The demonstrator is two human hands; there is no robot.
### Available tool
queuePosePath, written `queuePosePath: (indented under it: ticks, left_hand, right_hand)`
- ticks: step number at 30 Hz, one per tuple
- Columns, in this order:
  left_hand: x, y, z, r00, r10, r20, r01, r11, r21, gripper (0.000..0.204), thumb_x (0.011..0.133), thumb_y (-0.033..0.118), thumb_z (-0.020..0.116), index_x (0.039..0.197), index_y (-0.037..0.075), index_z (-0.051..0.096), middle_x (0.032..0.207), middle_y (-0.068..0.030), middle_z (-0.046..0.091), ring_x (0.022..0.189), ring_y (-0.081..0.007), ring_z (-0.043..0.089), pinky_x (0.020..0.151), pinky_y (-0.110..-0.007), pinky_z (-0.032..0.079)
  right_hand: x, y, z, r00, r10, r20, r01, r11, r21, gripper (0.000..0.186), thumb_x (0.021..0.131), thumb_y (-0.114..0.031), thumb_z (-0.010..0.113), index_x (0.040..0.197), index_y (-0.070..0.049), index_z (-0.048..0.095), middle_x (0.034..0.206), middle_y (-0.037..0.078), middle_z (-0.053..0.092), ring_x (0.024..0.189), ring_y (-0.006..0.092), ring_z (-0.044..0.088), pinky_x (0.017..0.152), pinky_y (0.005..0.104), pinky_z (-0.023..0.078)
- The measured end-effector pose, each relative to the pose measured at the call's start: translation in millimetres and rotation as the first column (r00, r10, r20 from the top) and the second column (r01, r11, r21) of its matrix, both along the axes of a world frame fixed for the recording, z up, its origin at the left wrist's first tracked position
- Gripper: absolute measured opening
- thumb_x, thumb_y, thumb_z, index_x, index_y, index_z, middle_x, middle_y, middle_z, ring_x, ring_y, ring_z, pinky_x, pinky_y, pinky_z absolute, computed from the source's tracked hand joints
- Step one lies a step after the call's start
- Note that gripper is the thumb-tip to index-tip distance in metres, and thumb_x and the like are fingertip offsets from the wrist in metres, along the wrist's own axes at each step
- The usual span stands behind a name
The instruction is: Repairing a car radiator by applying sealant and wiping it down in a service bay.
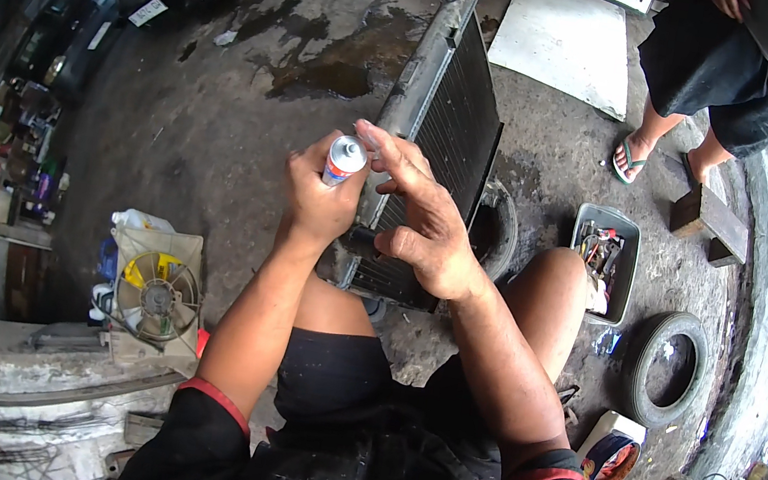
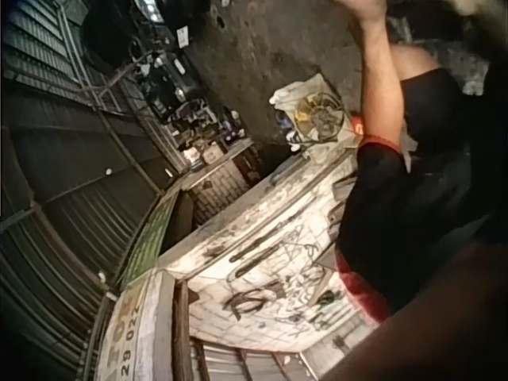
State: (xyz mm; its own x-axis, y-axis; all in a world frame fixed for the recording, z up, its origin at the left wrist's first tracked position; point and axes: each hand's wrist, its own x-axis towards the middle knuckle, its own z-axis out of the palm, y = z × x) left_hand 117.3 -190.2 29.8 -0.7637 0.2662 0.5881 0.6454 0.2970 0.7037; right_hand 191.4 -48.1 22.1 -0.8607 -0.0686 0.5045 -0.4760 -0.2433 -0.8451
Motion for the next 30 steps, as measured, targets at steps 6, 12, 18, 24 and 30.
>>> queuePosePath:
  ticks: [6, 12, 18, 24, 30]
  left_hand:
    - [-1.2, 5.9, -3.4, 0.997, -0.016, -0.082, 0.016, 1.0, -0.001, 0.007, 0.078, 0.003, 0.065, 0.077, 0.0, 0.058, 0.063, -0.0164, 0.058, 0.055, -0.0266, 0.063, 0.051, -0.034, 0.044]
    - [-0.3, 0.0, -4.0, 0.996, -0.02, -0.087, 0.014, 0.997, -0.075, 0.011, 0.079, 0.006, 0.069, 0.078, 0.001, 0.059, 0.063, -0.0126, 0.059, 0.055, -0.0201, 0.059, 0.053, -0.033, 0.044]
    - [-4.5, 5.3, -9.1, 0.989, 0.11, 0.1, -0.12, 0.988, 0.1, 0.016, 0.083, 0.011, 0.074, 0.081, 0.0, 0.063, 0.067, -0.0025, 0.061, 0.065, -0.0069, 0.051, 0.059, -0.028, 0.043]
    - [-7.6, -0.9, -11.1, 0.977, 0.079, 0.199, -0.123, 0.968, 0.218, 0.019, 0.082, 0.01, 0.076, 0.076, 0.005, 0.059, 0.067, 0.0025, 0.055, 0.056, -0.0042, 0.046, 0.05, -0.021, 0.036]
    - [-5.6, 2.7, -14.5, 0.961, 0.016, 0.277, -0.089, 0.963, 0.253, 0.017, 0.083, 0.009, 0.075, 0.08, 0.002, 0.059, 0.067, -0.0016, 0.059, 0.055, -0.0071, 0.053, 0.049, -0.021, 0.041]
  right_hand:
    - [1.7, 0.6, -4.1, 0.998, -0.028, -0.054, 0.028, 1.0, 0.006, 0.09, 0.058, -0.021, 0.063, 0.145, -0.009, 0.042, 0.145, 0.009, 0.041, 0.127, 0.0243, 0.04, 0.103, 0.036, 0.031]
    - [11.6, 6.4, -0.7, 0.967, -0.207, -0.148, 0.241, 0.931, 0.274, 0.087, 0.053, -0.01, 0.061, 0.139, -0.01, 0.05, 0.135, 0.015, 0.046, 0.125, 0.0301, 0.04, 0.107, 0.0413, 0.03]
    - [22.0, 16.1, -46.5, 0.957, -0.283, 0.064, 0.283, 0.959, 0.019, 0.075, 0.061, 0.002, 0.054, 0.135, -0.004, 0.053, 0.123, 0.009, 0.049, 0.104, 0.0182, 0.046, 0.091, 0.0281, 0.039]
    - [19.5, 3.6, -79.0, 0.937, -0.205, 0.283, 0.151, 0.968, 0.201, 0.09, 0.066, 0.01, 0.056, 0.148, -0.018, 0.037, 0.108, 0.005, 0.05, 0.085, 0.0156, 0.047, 0.076, 0.026, 0.046]
    - [13.7, -7.0, -81.2, 0.922, -0.189, 0.339, 0.117, 0.968, 0.22, 0.092, 0.067, 0.008, 0.059, 0.151, -0.017, 0.03, 0.107, 0.007, 0.049, 0.085, 0.0182, 0.049, 0.078, 0.0291, 0.047]
